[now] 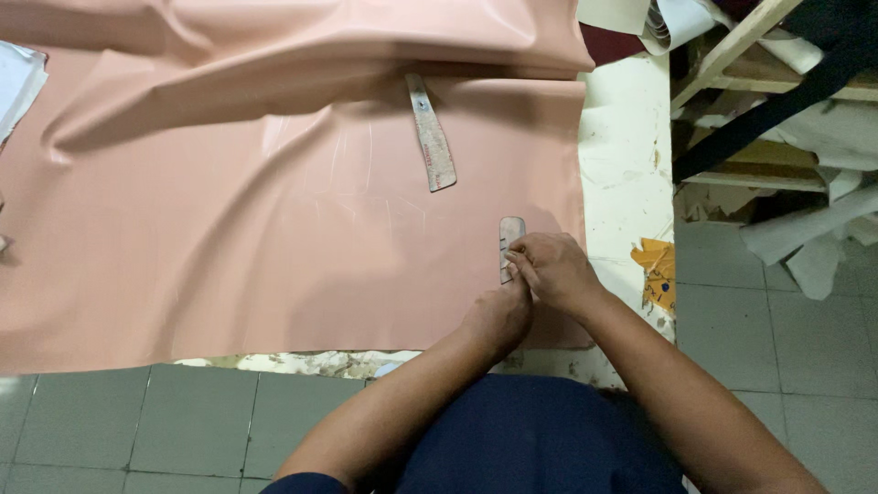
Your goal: The person uses a ruler and a pencil to mark straight lines on a large piece of pink fabric laid on a table. They repeatedly reposition the ruler and draw lines, creating a series of parallel markings across the fabric surface.
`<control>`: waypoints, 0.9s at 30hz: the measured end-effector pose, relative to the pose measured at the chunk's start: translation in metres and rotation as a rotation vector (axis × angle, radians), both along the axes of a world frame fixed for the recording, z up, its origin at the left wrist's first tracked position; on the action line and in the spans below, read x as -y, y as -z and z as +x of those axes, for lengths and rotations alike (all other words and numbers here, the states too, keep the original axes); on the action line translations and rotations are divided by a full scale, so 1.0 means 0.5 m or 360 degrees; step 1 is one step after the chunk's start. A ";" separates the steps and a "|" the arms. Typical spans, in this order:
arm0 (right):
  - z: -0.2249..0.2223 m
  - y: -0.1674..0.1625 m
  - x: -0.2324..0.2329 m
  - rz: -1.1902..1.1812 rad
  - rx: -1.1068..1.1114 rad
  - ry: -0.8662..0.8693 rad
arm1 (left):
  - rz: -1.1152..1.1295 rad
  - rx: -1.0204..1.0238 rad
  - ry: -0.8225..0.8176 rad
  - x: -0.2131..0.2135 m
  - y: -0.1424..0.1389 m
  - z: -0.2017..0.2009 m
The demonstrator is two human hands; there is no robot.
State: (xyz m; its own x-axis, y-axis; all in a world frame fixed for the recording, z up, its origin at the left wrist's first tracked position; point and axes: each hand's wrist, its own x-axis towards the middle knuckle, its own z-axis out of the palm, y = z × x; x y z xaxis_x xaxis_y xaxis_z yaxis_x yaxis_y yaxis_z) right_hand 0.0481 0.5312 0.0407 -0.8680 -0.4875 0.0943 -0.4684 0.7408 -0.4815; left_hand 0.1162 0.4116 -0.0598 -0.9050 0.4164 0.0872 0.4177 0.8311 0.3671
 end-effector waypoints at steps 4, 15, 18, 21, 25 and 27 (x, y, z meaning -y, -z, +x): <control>0.000 0.003 0.003 -0.0135 0.0239 0.0082 | 0.0132 0.0190 -0.0025 0.003 -0.003 -0.004; -0.027 0.027 -0.005 -0.0097 -0.0026 0.0136 | -0.0007 0.0293 0.0060 0.022 -0.084 -0.001; -0.036 0.036 -0.004 -0.0152 -0.0010 0.0113 | -0.0250 -0.0414 0.0118 0.028 -0.088 -0.001; -0.053 0.040 -0.001 -0.0140 -0.0193 0.0108 | -0.0211 -0.0519 0.0075 0.034 -0.083 -0.004; -0.066 0.039 0.001 -0.0142 -0.0051 0.0166 | -0.0078 -0.0271 0.0078 0.051 -0.081 -0.010; -0.070 0.039 0.006 -0.0171 -0.0028 0.0130 | 0.0063 -0.0177 0.0058 0.067 -0.081 -0.014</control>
State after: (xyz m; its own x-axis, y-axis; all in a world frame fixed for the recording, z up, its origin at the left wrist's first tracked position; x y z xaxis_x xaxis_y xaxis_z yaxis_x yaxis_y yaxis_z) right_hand 0.0132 0.5282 0.0210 -0.9022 -0.4013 0.1578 -0.4175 0.7215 -0.5524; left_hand 0.1091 0.3782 -0.0193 -0.8732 0.4430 0.2030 0.4873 0.8005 0.3490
